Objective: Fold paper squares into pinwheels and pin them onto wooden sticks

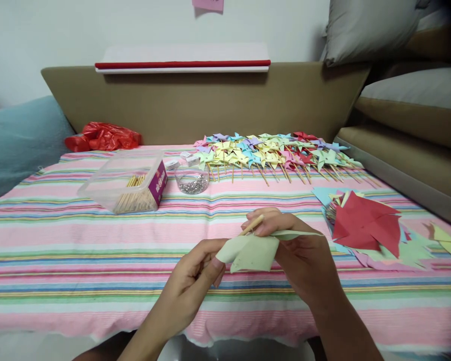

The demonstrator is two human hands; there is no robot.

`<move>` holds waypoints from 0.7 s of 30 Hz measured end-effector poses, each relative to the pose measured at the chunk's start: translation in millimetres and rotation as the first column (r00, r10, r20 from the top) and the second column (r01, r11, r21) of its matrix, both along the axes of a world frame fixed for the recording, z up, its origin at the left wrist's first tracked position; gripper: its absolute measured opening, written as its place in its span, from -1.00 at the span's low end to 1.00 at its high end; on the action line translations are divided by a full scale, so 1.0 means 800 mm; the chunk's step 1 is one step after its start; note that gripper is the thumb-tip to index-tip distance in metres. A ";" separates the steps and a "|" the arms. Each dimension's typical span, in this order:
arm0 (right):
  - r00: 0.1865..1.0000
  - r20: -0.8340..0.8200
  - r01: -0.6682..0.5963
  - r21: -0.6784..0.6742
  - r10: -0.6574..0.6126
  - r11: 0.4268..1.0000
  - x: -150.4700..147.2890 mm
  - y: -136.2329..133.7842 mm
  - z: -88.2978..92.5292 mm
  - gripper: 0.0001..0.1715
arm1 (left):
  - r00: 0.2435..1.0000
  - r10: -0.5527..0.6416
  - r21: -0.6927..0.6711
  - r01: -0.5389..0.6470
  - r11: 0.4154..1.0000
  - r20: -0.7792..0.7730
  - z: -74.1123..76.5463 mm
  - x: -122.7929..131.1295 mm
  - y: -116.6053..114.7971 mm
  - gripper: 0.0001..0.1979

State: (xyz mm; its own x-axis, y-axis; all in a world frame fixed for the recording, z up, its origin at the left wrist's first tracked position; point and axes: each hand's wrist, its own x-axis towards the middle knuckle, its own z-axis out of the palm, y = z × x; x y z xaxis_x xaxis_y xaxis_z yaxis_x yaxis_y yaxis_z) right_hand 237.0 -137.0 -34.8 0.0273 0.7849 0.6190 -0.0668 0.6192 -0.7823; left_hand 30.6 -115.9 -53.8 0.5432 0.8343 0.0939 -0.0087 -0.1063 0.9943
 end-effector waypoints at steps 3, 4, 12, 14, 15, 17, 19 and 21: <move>0.999 -0.027 -0.038 -0.013 0.038 0.999 0.000 0.001 -0.003 -0.74 | 0.999 0.004 0.037 -0.003 0.999 -0.043 0.000 -0.004 0.001 -0.71; 0.998 -0.036 -0.048 -0.014 0.048 0.999 0.000 0.001 -0.004 -0.73 | 0.998 0.009 0.059 -0.005 0.998 -0.066 0.000 -0.006 0.002 -0.71; 0.990 -0.123 -0.075 -0.049 0.068 0.996 -0.007 0.000 -0.008 -0.73 | 0.979 0.096 0.358 -0.026 0.933 -0.179 -0.002 -0.020 0.010 -0.66; 0.988 -0.140 -0.073 -0.044 0.066 0.996 -0.007 0.001 -0.011 -0.72 | 0.975 0.118 0.419 -0.027 0.907 -0.191 0.000 -0.020 0.011 -0.63; 0.987 -0.146 -0.069 -0.043 0.062 0.997 -0.008 0.001 -0.013 -0.71 | 0.972 0.127 0.441 -0.027 0.897 -0.199 0.001 -0.020 0.011 -0.62; 0.986 -0.157 -0.058 -0.040 0.051 0.998 -0.008 0.002 -0.016 -0.72 | 0.966 0.140 0.477 -0.020 0.878 -0.216 0.003 -0.020 0.011 -0.59; 0.985 -0.167 -0.052 -0.043 0.044 0.998 -0.009 0.003 -0.019 -0.73 | 0.963 0.146 0.504 -0.012 0.863 -0.227 0.003 -0.021 0.012 -0.59; 0.983 -0.178 -0.051 -0.047 0.042 0.998 -0.011 0.005 -0.021 -0.73 | 0.961 0.145 0.514 -0.004 0.858 -0.234 0.003 -0.022 0.013 -0.59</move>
State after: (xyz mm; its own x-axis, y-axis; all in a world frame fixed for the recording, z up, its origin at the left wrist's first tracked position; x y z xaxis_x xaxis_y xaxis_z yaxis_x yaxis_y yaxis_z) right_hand 228.6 -133.4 -51.6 0.0956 0.8181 0.5670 -0.2341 0.5721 -0.7861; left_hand 13.3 -105.8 -51.2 0.5445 0.7481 0.3793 0.2663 -0.5831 0.7675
